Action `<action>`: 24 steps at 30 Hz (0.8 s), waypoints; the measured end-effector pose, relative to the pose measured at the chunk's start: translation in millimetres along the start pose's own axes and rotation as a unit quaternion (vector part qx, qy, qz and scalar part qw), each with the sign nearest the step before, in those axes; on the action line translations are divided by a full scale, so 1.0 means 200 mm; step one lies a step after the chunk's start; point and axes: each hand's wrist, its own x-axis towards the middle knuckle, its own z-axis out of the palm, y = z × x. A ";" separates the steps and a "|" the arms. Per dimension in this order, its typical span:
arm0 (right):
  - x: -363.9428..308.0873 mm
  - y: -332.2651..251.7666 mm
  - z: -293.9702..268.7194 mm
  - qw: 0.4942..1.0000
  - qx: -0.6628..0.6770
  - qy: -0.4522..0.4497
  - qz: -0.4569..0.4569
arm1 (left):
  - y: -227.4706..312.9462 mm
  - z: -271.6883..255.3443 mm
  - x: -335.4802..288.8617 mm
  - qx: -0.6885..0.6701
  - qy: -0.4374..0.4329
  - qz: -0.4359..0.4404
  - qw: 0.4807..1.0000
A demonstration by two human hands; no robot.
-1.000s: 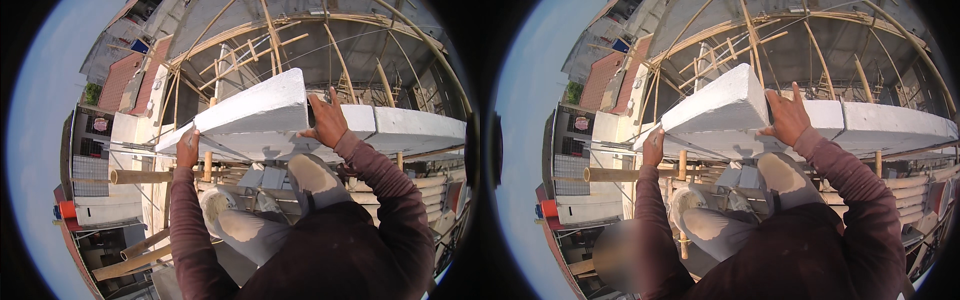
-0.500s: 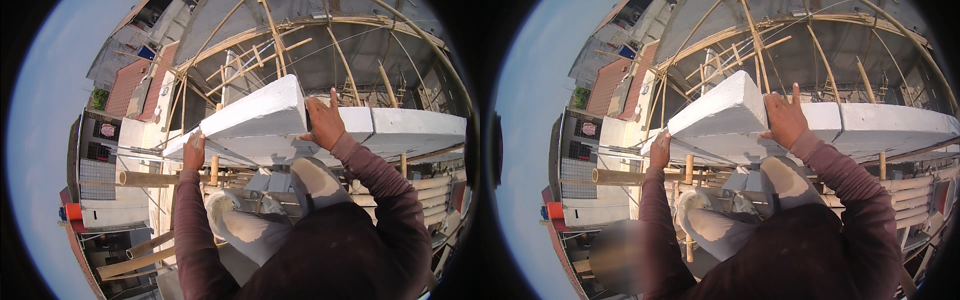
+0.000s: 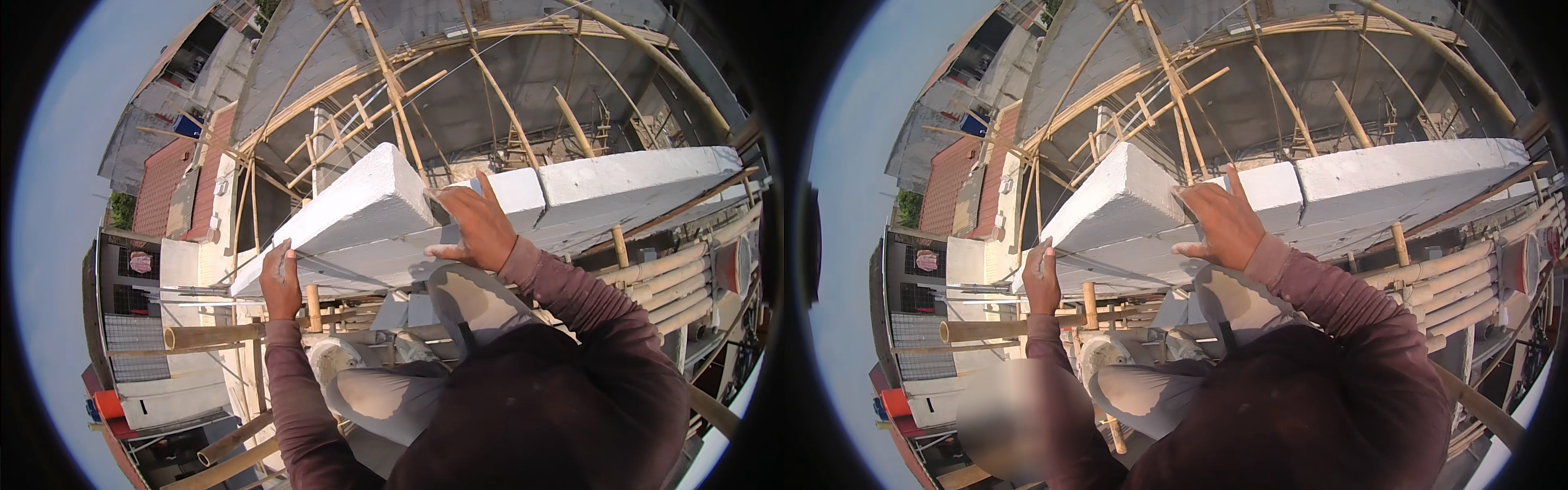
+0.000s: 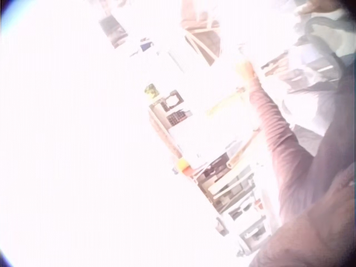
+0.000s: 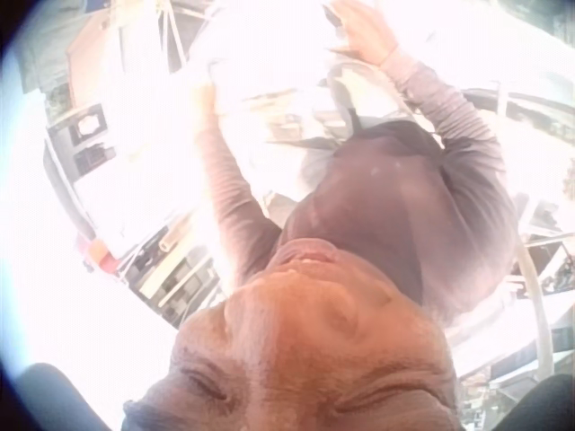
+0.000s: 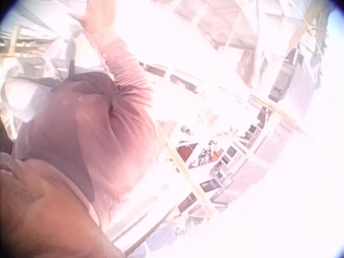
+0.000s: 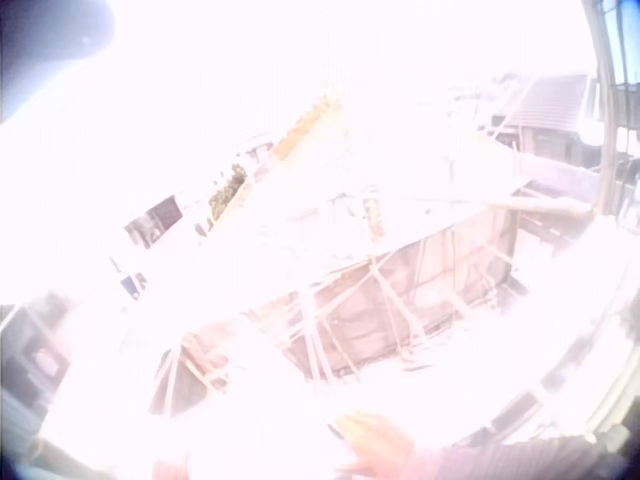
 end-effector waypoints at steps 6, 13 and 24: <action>-0.06 0.15 -0.15 0.998 -0.066 0.007 0.019 | 0.04 -0.03 0.02 0.005 0.020 0.004 1.000; -0.10 0.18 -0.27 0.996 -0.075 0.040 0.008 | 0.34 0.02 0.05 -0.094 0.028 0.081 0.992; 0.59 -0.50 -0.47 0.871 0.457 -0.180 0.010 | 0.28 0.03 0.08 -0.136 0.031 0.065 0.988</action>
